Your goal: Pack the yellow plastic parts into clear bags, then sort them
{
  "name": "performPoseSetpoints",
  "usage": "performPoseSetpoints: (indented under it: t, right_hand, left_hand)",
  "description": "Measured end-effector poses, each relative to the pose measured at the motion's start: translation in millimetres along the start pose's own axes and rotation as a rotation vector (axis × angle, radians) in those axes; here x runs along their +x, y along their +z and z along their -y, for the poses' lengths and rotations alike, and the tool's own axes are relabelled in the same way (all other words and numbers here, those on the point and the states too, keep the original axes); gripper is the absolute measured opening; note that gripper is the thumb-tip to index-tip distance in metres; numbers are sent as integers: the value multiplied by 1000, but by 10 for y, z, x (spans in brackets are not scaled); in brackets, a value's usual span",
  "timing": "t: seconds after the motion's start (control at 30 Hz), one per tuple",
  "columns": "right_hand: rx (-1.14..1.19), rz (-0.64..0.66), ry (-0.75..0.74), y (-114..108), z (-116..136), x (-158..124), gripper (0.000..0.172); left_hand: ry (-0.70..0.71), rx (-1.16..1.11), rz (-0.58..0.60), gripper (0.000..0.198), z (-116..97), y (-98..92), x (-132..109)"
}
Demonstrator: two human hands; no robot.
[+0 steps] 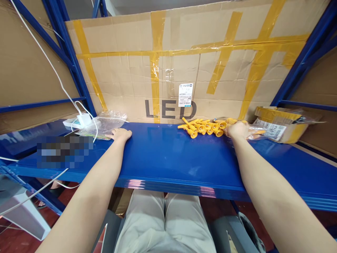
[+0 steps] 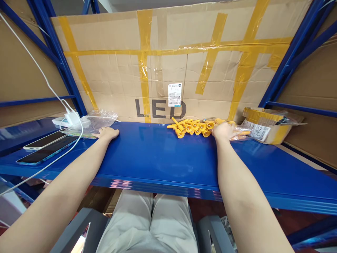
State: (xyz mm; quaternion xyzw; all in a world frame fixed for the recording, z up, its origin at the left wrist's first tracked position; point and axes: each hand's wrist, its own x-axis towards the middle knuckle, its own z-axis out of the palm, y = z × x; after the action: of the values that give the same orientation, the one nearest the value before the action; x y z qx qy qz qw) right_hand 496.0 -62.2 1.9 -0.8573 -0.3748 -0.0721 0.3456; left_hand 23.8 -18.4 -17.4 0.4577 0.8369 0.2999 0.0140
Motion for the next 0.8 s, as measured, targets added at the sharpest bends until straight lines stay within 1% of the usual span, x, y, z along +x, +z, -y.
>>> performPoseSetpoints:
  t: [0.03,0.1,0.17,0.27,0.37,0.47,0.6,0.67,0.73,0.8]
  right_hand:
    - [-9,11,23,-7,5,-5,31]
    - [2,16,15,-15,10,-11,32]
    - [9,19,10,-13,7,-12,31]
    - [17,15,10,0,-4,-6,29]
    - [44,2,-3,4,-10,-2,28]
    - [15,14,6,-7,-3,-9,32]
    - [-22,24,12,-24,11,-20,36]
    - [-31,22,8,-23,15,-20,36]
    - [-51,23,19,-12,16,-13,36]
    - [-68,21,29,8,7,2,36]
  left_hand:
    - [1,-21,-29,62,-5,-5,-6]
    - [1,-49,-66,59,-15,-21,-20]
    - [10,-59,-70,59,-22,-39,-33]
    - [61,-73,-60,63,-32,-65,-52]
    - [115,-67,-99,65,-52,-92,-80]
    - [175,-43,-138,67,-91,-123,-127]
    - [306,-45,-166,73,-164,-143,-196]
    - [399,-73,-193,77,-197,-133,-211]
    - [527,-142,-226,77,-223,-115,-207]
    - [678,-227,-232,71,-246,-95,-190]
